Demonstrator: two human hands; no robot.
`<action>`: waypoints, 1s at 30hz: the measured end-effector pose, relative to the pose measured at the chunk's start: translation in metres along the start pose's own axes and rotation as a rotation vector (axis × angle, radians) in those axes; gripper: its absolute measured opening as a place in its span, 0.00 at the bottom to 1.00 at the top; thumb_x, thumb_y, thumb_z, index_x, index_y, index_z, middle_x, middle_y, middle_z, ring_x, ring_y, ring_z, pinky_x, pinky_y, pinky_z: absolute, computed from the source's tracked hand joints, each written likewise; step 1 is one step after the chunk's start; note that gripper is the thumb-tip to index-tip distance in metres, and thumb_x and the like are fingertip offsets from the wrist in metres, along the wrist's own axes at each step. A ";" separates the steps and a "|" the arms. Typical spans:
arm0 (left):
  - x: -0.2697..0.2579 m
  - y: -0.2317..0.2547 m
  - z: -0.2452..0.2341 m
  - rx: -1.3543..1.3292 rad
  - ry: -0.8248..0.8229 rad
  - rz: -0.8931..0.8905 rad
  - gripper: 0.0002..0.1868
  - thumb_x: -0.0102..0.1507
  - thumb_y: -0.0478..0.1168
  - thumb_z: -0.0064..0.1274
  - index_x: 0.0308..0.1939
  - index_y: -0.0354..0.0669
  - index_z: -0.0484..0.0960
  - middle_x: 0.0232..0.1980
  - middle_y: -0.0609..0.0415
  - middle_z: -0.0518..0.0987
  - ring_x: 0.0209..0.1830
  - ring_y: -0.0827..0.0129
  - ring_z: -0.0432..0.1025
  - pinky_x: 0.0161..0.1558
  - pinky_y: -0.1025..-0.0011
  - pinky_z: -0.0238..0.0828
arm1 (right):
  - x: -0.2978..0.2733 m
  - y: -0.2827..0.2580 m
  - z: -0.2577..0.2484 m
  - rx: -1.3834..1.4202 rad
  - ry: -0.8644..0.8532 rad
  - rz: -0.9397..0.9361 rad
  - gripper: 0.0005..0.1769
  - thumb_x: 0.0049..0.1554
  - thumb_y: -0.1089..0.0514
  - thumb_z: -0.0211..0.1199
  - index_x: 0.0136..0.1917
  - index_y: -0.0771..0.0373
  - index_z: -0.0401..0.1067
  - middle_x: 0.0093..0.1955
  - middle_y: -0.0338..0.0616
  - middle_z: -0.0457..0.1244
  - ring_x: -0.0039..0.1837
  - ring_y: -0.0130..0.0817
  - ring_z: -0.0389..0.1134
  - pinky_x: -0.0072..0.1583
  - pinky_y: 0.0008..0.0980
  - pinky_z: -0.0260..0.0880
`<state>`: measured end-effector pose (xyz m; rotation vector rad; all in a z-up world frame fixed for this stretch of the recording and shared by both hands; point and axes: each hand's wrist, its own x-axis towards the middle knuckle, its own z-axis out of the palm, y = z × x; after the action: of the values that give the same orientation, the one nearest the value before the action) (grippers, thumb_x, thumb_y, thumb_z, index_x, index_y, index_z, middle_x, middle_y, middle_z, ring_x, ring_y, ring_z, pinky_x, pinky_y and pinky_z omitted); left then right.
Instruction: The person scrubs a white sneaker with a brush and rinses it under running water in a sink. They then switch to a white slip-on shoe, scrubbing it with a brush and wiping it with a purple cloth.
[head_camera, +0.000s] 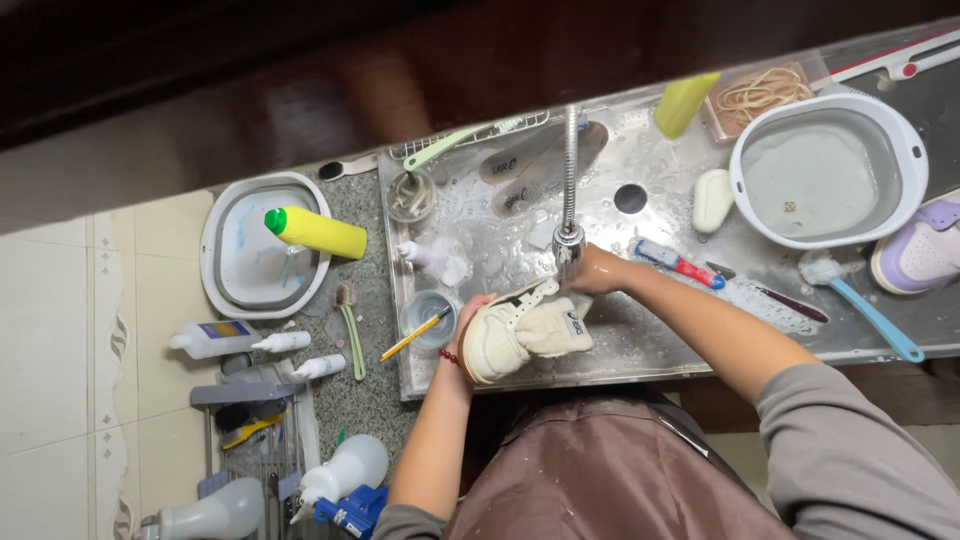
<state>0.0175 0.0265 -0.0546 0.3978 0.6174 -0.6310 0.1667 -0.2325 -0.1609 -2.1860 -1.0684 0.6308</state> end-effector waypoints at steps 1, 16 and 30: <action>0.005 0.002 -0.010 0.002 -0.005 0.005 0.27 0.66 0.50 0.41 0.59 0.32 0.80 0.51 0.40 0.84 0.48 0.49 0.79 0.54 0.54 0.76 | -0.003 -0.013 -0.013 -0.006 0.002 -0.003 0.24 0.52 0.45 0.73 0.55 0.64 0.78 0.55 0.68 0.66 0.53 0.60 0.67 0.60 0.53 0.65; 0.070 -0.004 -0.108 0.039 -0.029 -0.002 0.21 0.67 0.46 0.43 0.48 0.31 0.83 0.44 0.42 0.85 0.41 0.52 0.80 0.50 0.57 0.77 | -0.018 -0.089 -0.054 -0.577 -0.235 0.142 0.13 0.55 0.48 0.65 0.42 0.59 0.79 0.41 0.53 0.69 0.47 0.53 0.73 0.50 0.49 0.74; 0.052 -0.068 0.048 0.833 0.409 0.775 0.63 0.53 0.51 0.67 0.81 0.49 0.37 0.74 0.36 0.58 0.69 0.45 0.60 0.57 0.58 0.58 | -0.013 -0.002 0.040 -0.048 0.115 0.392 0.14 0.51 0.55 0.61 0.46 0.64 0.79 0.45 0.64 0.69 0.50 0.62 0.72 0.53 0.51 0.72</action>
<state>0.0264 -0.0705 -0.0623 1.4891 0.5019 -0.0147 0.1326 -0.2299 -0.1852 -2.4644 -0.6046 0.6421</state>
